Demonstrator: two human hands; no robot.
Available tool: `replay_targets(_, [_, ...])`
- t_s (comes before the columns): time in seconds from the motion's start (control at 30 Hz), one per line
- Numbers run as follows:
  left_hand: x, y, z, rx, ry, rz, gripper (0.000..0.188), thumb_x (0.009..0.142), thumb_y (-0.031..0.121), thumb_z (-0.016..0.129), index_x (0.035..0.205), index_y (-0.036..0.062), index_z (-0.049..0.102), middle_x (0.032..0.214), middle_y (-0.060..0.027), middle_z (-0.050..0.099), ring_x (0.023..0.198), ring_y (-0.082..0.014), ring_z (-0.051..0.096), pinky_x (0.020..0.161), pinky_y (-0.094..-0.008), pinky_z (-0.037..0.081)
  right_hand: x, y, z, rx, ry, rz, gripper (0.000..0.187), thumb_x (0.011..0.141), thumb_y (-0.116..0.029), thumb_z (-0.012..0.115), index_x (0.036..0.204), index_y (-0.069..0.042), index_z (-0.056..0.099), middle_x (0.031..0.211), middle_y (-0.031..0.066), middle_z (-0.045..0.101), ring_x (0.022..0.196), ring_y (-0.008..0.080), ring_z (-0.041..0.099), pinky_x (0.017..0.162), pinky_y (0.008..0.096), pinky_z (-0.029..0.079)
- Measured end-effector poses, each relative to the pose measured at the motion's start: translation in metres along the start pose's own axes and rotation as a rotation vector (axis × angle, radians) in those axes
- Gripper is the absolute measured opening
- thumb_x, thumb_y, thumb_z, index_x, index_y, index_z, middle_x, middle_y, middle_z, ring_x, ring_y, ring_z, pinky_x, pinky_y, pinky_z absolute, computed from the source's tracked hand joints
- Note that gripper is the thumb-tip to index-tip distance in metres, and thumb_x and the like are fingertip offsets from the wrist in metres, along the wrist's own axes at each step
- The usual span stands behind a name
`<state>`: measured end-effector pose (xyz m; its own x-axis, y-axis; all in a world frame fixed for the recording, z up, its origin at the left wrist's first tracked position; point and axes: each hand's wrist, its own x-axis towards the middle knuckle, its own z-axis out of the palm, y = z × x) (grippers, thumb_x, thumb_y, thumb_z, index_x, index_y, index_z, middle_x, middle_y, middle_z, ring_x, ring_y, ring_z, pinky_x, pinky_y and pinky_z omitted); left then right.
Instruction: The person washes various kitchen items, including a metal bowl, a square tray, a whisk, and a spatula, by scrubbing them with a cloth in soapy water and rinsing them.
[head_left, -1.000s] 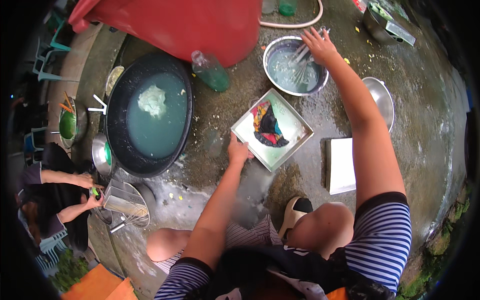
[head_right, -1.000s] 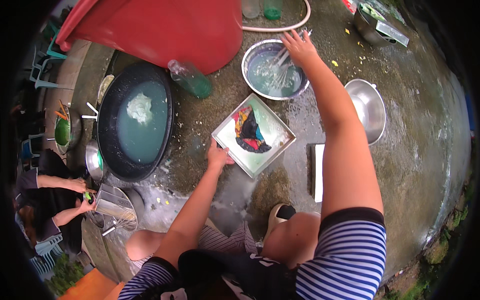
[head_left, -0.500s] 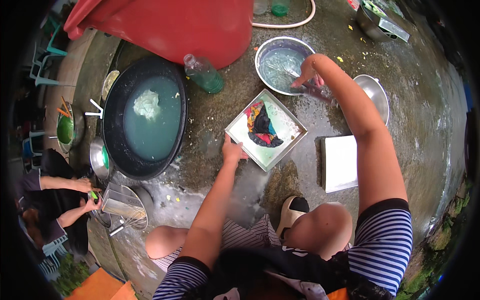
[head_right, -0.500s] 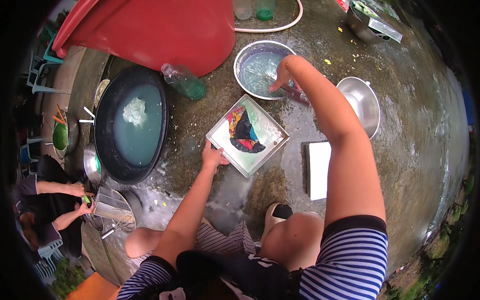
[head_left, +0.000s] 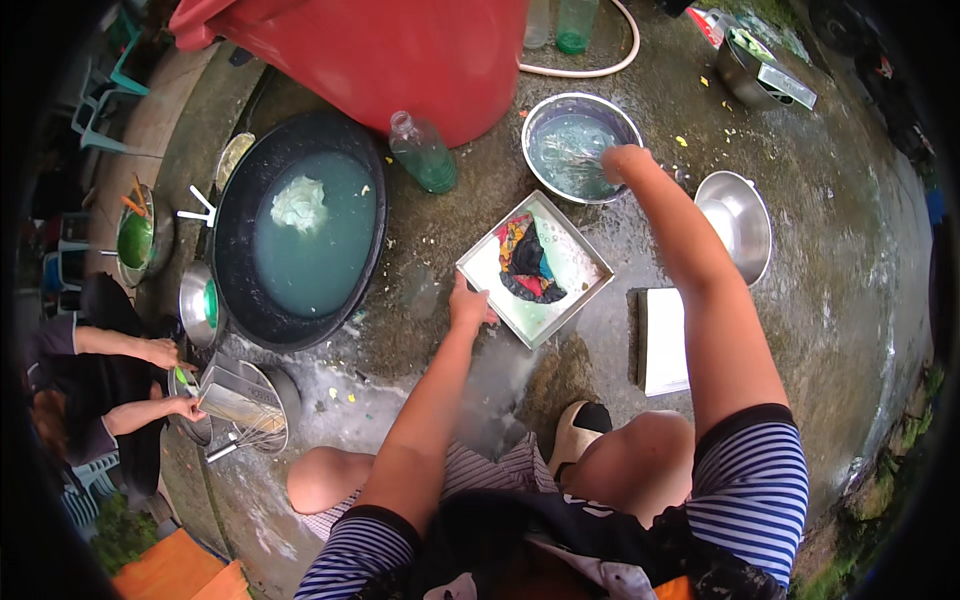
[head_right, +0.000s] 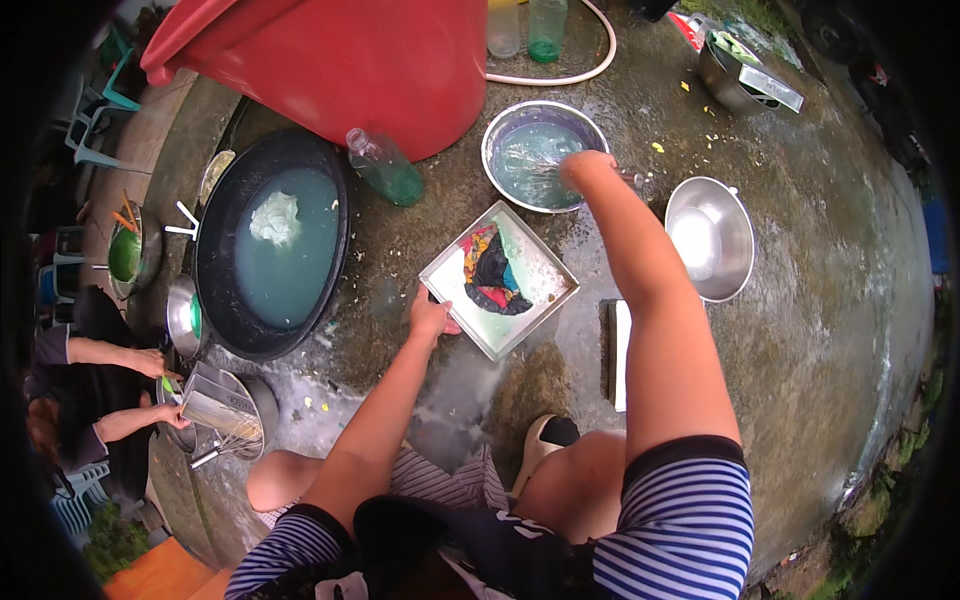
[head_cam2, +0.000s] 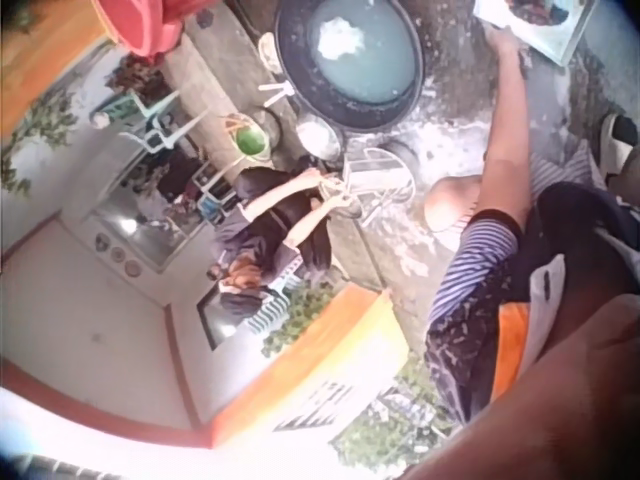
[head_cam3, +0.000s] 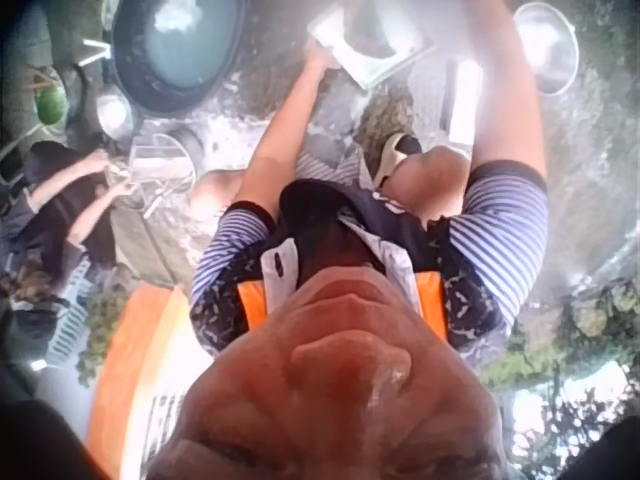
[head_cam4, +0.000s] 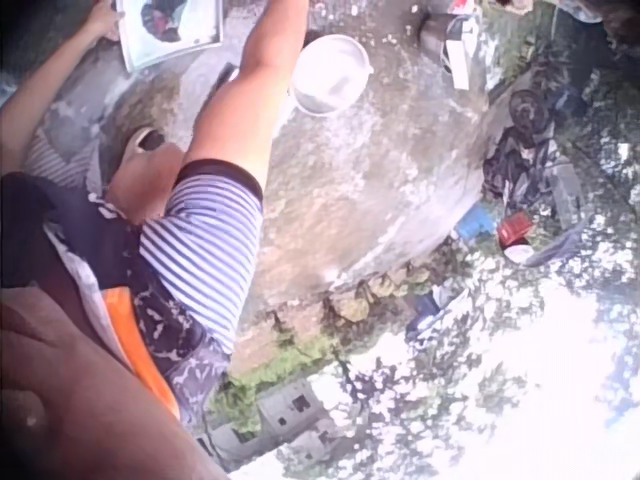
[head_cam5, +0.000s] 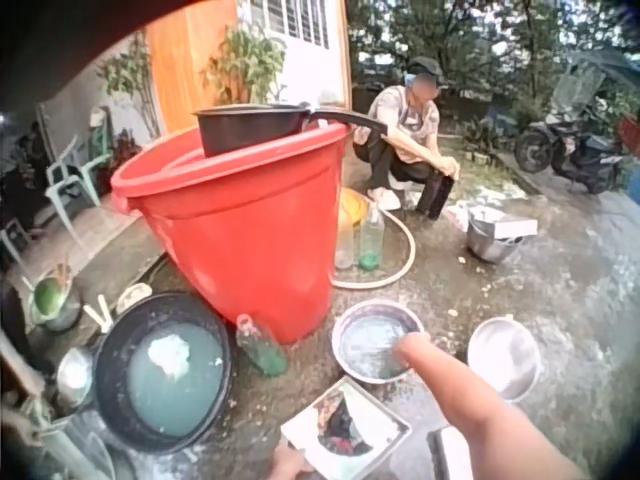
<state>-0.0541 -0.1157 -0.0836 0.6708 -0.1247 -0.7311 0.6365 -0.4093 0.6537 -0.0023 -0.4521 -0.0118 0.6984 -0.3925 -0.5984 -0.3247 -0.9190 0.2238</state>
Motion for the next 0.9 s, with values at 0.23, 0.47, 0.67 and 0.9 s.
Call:
replay_targets(0.23, [0.000, 0.003, -0.006, -0.035, -0.022, -0.009, 0.077, 0.075, -0.005, 0.049, 0.134, 0.0173, 0.004, 0.076, -0.0197, 0.056, 0.048, -0.0264, 0.058, 0.039, -0.0353, 0.050, -0.046, 0.035, -0.065, 0.100, -0.165, -0.126, 0.020, 0.065, -0.005, 0.052, 0.080, 0.004, 0.062, 0.082, 0.0170, 0.062, 0.073, 0.0245, 0.061, 0.061, 0.0345, 0.047])
replay_targets(0.47, [0.006, 0.001, -0.015, 0.045, -0.013, 0.007, 0.079, 0.073, -0.002, 0.053, 0.134, 0.0132, 0.005, 0.079, -0.0205, 0.056, 0.053, -0.0284, 0.059, 0.042, -0.0363, 0.050, -0.080, 0.043, -0.015, 0.203, -0.053, -0.321, 0.025, 0.069, -0.002, 0.044, 0.091, 0.005, 0.053, 0.089, 0.0218, 0.058, 0.088, 0.0309, 0.056, 0.071, 0.0384, 0.044])
replay_targets(0.67, [-0.012, 0.018, 0.030, 0.539, 0.441, 0.687, 0.076, 0.066, 0.013, 0.067, 0.127, -0.0007, 0.023, 0.111, -0.0224, 0.036, 0.105, -0.0340, 0.039, 0.090, -0.0396, 0.032, -0.099, 0.046, 0.034, 0.660, 0.077, -0.080, 0.024, 0.069, -0.007, 0.049, 0.090, 0.005, 0.045, 0.086, 0.0234, 0.056, 0.084, 0.0321, 0.055, 0.068, 0.0368, 0.043])
replay_targets(0.9, [-0.060, 0.120, 0.083, -0.090, -0.511, 0.267, 0.052, 0.080, 0.036, 0.055, 0.117, 0.0023, 0.044, 0.114, -0.0130, 0.048, 0.101, -0.0181, 0.049, 0.082, -0.0323, 0.040, -0.151, -0.056, 0.041, 1.383, 0.290, -0.075, 0.044, 0.070, -0.010, 0.056, 0.105, 0.006, 0.036, 0.095, 0.0251, 0.053, 0.088, 0.0334, 0.055, 0.074, 0.0363, 0.043])
